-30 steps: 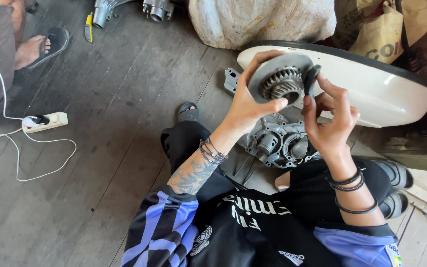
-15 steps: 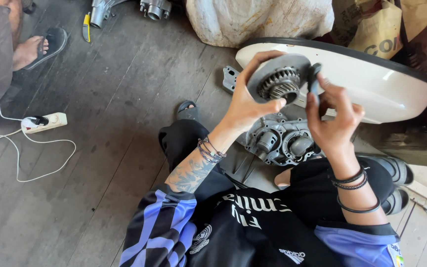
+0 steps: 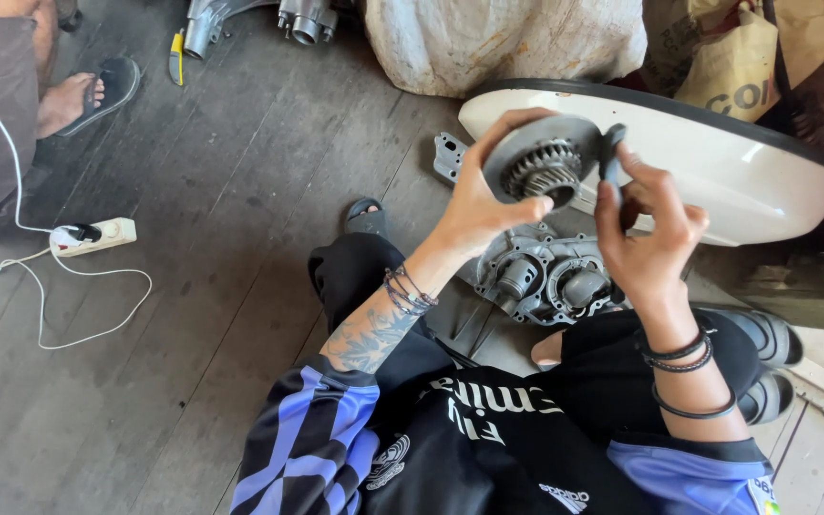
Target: The person sits on the floor and uses a brush to clean a circular mechanical part with gear teeth. They rotate the part to scrub different areas, including the teeth and the flat surfaces, while holding it in their left hand.
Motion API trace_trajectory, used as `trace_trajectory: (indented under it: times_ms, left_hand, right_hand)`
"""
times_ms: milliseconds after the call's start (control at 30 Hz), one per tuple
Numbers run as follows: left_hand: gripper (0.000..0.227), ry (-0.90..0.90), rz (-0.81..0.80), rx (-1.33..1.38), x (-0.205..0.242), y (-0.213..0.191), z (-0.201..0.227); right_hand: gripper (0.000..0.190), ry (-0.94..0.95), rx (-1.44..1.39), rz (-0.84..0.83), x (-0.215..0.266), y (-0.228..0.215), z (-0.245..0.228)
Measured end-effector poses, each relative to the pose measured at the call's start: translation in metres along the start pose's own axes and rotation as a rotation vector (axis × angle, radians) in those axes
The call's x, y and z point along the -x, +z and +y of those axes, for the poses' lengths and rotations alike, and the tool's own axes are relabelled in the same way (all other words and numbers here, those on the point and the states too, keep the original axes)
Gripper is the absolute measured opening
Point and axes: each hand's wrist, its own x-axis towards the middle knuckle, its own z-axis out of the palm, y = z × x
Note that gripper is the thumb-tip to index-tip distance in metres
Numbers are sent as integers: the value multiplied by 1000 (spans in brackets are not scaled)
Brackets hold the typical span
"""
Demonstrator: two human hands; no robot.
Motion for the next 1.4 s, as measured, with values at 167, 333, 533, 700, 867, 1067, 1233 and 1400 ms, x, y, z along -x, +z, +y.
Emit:
trace_trajectory:
  times_ms: [167, 333, 533, 700, 867, 1067, 1233, 1400]
  left_hand:
    - [66, 106, 55, -6, -8, 4, 3]
    - [69, 226, 122, 68, -9, -5, -4]
    - [67, 36, 41, 33, -2, 3, 6]
    - [61, 35, 30, -14, -3, 7, 7]
    - [67, 93, 139, 46, -4, 5, 4]
    - [77, 6, 363, 201, -8, -13, -23]
    - [57, -63, 307, 574, -8, -18, -27]
    - [57, -75, 98, 784, -12, -21, -29]
  right_hand:
    - [30, -29, -25, 33, 9, 14, 6]
    - [32, -41, -86, 22, 18, 26, 7]
    - [29, 26, -9, -16, 8, 5, 5]
    - [26, 9, -13, -1, 10, 7, 6]
    - [24, -9, -33, -51, 24, 25, -1]
    - [26, -3, -104, -103, 21, 24, -15]
    - [31, 27, -95, -149, 16, 11, -4]
    - [21, 37, -83, -134, 3, -13, 13]
